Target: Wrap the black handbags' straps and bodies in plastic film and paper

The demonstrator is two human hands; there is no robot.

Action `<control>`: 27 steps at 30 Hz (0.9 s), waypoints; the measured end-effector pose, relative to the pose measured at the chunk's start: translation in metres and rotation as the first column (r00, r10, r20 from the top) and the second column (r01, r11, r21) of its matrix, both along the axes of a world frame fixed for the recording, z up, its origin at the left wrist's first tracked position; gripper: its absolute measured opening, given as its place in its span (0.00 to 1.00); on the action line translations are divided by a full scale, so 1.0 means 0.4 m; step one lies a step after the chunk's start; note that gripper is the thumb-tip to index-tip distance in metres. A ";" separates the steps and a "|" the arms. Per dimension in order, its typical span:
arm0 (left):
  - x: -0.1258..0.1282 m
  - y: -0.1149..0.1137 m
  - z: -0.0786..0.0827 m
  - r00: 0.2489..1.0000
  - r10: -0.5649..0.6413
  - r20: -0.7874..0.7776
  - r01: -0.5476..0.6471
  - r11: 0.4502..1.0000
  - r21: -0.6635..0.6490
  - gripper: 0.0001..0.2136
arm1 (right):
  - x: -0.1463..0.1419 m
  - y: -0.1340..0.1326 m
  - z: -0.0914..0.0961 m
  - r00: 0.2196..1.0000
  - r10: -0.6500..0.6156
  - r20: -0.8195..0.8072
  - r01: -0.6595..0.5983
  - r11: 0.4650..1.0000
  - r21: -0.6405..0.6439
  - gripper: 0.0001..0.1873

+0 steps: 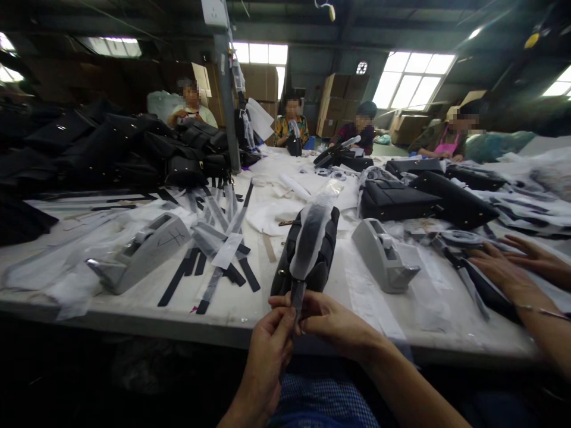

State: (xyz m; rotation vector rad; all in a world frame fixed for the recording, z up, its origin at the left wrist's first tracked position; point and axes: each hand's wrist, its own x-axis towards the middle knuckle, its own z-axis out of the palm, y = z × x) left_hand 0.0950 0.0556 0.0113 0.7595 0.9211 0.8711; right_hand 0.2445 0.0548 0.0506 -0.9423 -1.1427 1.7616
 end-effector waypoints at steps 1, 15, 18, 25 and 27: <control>0.002 -0.002 -0.003 1.000 0.020 0.000 -0.020 1.000 0.020 0.21 | -0.006 -0.002 0.002 1.000 0.012 -0.018 -0.012 1.000 0.003 0.24; 0.023 -0.009 -0.024 0.992 0.102 -0.074 -0.088 0.980 0.177 0.21 | 0.070 -0.003 0.107 0.637 -0.627 0.448 0.381 0.762 0.523 0.31; 0.030 -0.007 -0.030 0.991 0.088 -0.101 -0.063 0.972 0.225 0.20 | 0.073 0.050 0.247 0.761 -0.621 0.189 0.449 0.714 0.538 0.27; -0.017 0.044 0.035 0.962 0.108 -0.251 0.051 0.831 0.554 0.19 | 0.078 0.188 0.538 0.907 -0.397 0.138 0.336 0.882 0.331 0.23; -0.053 0.086 0.062 0.916 0.326 -0.233 -0.104 0.755 0.647 0.18 | 0.110 0.207 0.594 0.889 -0.409 0.207 0.318 0.875 0.366 0.24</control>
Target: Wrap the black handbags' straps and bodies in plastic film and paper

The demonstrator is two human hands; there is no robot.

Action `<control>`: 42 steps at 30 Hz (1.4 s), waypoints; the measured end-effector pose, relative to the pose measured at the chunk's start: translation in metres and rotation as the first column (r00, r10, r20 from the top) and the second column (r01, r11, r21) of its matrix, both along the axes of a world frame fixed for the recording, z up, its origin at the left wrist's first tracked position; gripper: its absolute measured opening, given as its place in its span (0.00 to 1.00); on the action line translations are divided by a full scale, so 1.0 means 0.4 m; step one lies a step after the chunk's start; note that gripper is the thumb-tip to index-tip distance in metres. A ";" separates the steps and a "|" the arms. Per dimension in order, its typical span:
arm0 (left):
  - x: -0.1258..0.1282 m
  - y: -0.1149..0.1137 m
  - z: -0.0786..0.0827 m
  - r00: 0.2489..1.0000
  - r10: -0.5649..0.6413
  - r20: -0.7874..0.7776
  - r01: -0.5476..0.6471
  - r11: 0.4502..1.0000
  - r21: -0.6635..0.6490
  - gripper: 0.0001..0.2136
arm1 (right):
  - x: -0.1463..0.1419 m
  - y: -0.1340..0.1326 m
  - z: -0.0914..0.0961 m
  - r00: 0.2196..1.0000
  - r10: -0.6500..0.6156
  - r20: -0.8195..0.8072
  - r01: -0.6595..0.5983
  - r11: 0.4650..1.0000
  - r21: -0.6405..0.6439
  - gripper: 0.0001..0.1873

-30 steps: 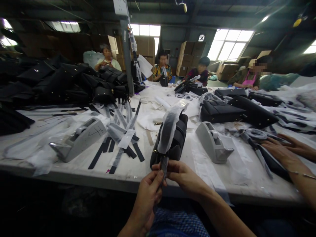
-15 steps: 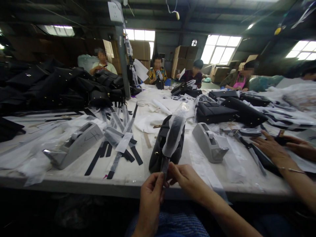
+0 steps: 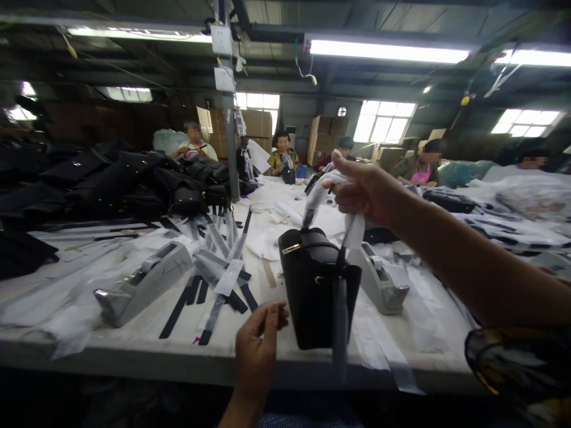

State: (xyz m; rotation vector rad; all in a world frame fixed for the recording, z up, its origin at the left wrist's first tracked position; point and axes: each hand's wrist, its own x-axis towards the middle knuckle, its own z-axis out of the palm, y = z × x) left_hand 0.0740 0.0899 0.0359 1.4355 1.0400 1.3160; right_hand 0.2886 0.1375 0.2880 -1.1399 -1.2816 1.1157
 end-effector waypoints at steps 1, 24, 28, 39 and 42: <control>-0.017 0.023 0.010 0.993 0.117 -0.023 -0.115 0.990 0.077 0.17 | 0.017 0.005 0.024 0.999 0.000 0.050 0.000 1.000 0.008 0.24; 0.052 -0.039 -0.087 0.957 -0.184 0.226 0.249 0.918 -0.308 0.20 | -0.007 -0.222 -0.445 0.772 -0.357 0.526 0.282 0.934 0.221 0.20; 0.047 -0.078 -0.076 0.964 -0.252 0.088 0.267 0.928 -0.261 0.17 | -0.086 -0.236 -0.612 0.944 0.014 0.328 0.041 0.987 -0.158 0.23; -0.188 0.353 -0.014 0.651 0.255 -0.715 -0.227 0.964 0.138 0.17 | -0.121 -0.193 -0.621 0.996 -0.031 0.086 0.048 0.978 -0.204 0.24; -0.205 0.479 -0.032 0.531 0.199 -0.824 -0.244 0.967 0.077 0.16 | -0.121 -0.191 -0.629 0.996 -0.027 0.083 0.044 0.978 -0.202 0.24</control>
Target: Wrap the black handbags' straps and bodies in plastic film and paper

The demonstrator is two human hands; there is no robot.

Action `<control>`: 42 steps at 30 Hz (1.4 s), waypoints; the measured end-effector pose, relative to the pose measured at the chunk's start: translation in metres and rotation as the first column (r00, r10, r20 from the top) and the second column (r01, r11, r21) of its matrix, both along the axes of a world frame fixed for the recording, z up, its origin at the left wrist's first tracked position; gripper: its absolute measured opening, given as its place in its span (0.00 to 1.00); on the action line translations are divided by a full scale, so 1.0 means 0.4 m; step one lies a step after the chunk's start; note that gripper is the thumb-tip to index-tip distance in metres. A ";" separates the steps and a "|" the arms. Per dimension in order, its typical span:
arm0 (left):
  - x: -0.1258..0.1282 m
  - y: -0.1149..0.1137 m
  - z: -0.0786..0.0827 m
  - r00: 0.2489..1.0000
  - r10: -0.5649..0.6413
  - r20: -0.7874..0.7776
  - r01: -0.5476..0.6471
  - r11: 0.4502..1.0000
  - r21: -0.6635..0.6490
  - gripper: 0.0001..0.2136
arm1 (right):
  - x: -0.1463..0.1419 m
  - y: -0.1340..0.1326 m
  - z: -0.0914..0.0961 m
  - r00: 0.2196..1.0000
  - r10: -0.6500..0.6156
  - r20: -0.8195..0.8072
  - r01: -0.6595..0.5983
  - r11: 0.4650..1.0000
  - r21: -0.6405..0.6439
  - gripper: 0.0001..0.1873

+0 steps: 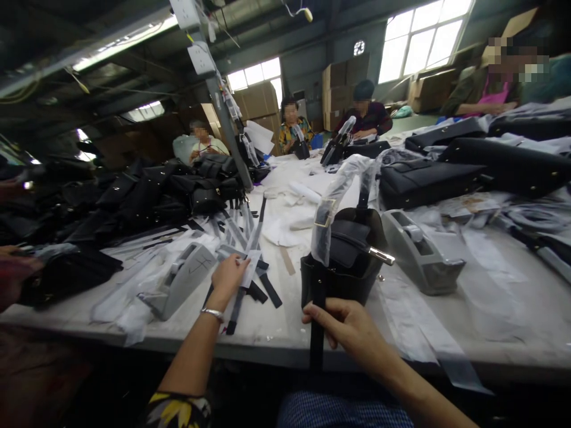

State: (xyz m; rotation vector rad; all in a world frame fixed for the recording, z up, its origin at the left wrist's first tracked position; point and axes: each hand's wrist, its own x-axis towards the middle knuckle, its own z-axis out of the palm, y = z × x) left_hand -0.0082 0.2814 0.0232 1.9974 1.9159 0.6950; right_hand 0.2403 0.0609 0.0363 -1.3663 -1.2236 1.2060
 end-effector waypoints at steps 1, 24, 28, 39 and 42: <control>-0.001 0.027 -0.009 0.999 0.001 -0.032 -0.002 0.999 -0.038 0.16 | 0.000 0.000 -0.001 1.000 0.004 -0.001 -0.004 1.000 0.000 0.24; -0.007 -0.061 0.090 0.884 -0.156 0.440 0.175 0.985 -0.002 0.20 | 0.019 0.011 0.017 0.989 0.130 -0.069 -0.127 0.991 0.047 0.27; 0.038 -0.237 0.113 0.820 -0.218 0.530 0.329 0.936 -0.123 0.21 | 0.013 0.010 0.018 0.987 0.121 -0.105 -0.115 0.992 0.057 0.29; 0.148 -0.443 0.034 0.633 -0.101 0.768 0.375 0.907 -0.189 0.20 | 0.003 0.007 0.005 0.993 0.114 -0.011 -0.112 0.984 0.138 0.27; 0.160 -0.450 0.032 0.597 -0.095 0.796 0.366 0.916 -0.166 0.14 | 0.007 0.002 0.019 0.991 0.127 0.040 -0.131 0.985 0.116 0.27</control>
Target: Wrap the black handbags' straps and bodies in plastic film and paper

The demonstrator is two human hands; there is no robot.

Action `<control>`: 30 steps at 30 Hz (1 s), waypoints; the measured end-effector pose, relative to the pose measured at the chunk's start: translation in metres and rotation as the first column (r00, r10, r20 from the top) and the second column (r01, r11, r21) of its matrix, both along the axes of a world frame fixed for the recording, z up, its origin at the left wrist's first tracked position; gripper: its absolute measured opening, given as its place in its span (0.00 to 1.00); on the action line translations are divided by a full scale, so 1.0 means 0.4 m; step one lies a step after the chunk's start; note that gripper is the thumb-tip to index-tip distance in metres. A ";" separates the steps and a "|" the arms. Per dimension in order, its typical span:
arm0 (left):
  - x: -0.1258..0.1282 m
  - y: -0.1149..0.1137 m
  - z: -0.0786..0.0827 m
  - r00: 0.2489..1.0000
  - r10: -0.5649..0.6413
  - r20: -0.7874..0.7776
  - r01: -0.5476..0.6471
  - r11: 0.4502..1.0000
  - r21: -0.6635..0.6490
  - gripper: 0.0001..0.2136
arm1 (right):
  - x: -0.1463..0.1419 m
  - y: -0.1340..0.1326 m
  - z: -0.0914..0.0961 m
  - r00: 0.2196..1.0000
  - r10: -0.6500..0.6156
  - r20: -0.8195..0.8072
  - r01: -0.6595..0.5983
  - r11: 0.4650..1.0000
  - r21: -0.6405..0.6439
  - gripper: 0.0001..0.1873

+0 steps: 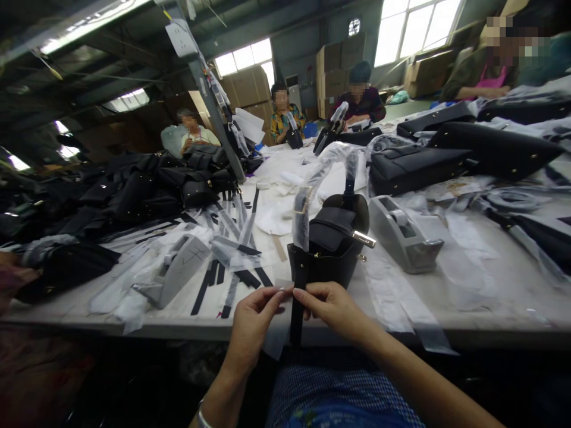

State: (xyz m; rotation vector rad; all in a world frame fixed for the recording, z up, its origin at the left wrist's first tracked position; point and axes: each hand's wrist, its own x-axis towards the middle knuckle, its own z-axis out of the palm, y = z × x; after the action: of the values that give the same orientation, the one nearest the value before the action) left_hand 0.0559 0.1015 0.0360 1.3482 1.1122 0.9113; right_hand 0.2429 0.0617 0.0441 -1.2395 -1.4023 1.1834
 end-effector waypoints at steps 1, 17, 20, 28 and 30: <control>-0.003 -0.002 -0.001 1.000 0.015 0.005 -0.015 1.000 0.001 0.13 | 0.002 -0.002 0.004 1.000 0.000 0.027 0.001 1.000 -0.011 0.28; -0.142 -0.098 -0.099 0.994 0.112 -0.009 -0.111 0.968 -0.226 0.11 | -0.012 0.016 -0.007 0.992 -0.111 -0.065 0.114 0.993 0.042 0.19; -0.149 -0.108 -0.099 0.997 0.074 -0.014 -0.075 0.960 -0.269 0.11 | -0.025 0.023 -0.014 0.983 -0.150 -0.108 0.157 0.986 0.058 0.17; -0.142 -0.115 -0.075 0.999 0.027 0.023 -0.018 0.947 -0.322 0.10 | -0.040 0.032 -0.026 0.980 -0.171 -0.103 0.180 0.979 0.094 0.16; -0.139 -0.115 -0.073 0.999 0.025 0.032 -0.013 0.945 -0.328 0.11 | -0.039 0.031 -0.025 0.981 -0.161 -0.104 0.172 0.980 0.100 0.15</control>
State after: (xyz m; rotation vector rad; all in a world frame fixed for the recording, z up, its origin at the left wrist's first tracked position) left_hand 0.0004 0.0556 0.0068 1.0450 1.1917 0.7226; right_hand 0.2273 0.0739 0.0342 -1.1840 -1.2502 1.0244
